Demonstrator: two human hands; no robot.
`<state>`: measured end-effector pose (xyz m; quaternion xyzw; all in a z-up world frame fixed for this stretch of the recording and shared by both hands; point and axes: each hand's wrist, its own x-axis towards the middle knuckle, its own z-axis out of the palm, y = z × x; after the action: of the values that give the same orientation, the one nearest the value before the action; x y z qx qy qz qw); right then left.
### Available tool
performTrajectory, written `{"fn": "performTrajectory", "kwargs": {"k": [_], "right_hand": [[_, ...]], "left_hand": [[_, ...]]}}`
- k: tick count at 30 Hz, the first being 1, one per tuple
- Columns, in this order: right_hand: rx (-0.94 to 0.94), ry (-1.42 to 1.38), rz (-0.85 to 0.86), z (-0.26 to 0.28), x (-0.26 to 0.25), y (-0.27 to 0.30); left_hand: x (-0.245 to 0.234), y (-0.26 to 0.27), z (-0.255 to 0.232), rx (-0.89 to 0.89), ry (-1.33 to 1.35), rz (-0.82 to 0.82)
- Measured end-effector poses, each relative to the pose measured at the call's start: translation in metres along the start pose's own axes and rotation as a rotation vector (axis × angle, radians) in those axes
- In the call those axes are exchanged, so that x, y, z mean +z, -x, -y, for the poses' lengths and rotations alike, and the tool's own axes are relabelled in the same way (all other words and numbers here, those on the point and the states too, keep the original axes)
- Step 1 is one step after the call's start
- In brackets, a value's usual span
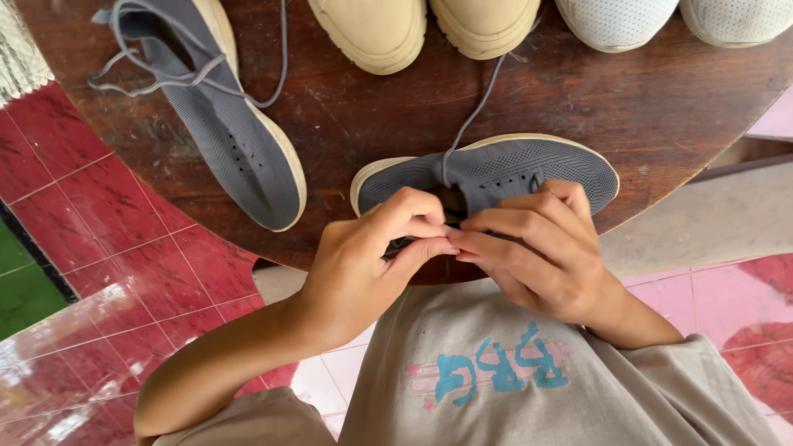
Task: The person removes laces from a pair of gray slip-on shoes and then re-laces them by threading the laces through the eyelets and tying a knot. The task is performed on a wooden table with other shoes nearby.
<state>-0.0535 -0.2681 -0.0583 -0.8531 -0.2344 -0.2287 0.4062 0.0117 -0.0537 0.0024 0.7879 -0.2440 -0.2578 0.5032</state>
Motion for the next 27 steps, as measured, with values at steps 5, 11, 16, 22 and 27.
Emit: {"fn": "performTrajectory", "kwargs": {"k": [5,11,16,22,27], "right_hand": [[-0.006,0.033,-0.021,0.009,-0.001,0.001],[-0.029,0.227,-0.095,0.014,0.008,0.004],[0.374,0.323,-0.122,0.006,-0.011,0.019],[0.548,0.418,-0.152,-0.007,-0.01,0.05],[0.608,0.216,-0.198,-0.02,0.018,0.063]], "left_hand": [[-0.003,0.002,0.007,-0.164,0.296,0.114],[-0.003,0.006,0.006,0.11,-0.022,-0.017],[-0.004,0.001,0.017,0.257,-0.342,0.018],[0.022,-0.02,0.041,0.385,-0.61,0.273],[0.032,-0.044,0.073,-0.326,-0.16,0.408]]}}
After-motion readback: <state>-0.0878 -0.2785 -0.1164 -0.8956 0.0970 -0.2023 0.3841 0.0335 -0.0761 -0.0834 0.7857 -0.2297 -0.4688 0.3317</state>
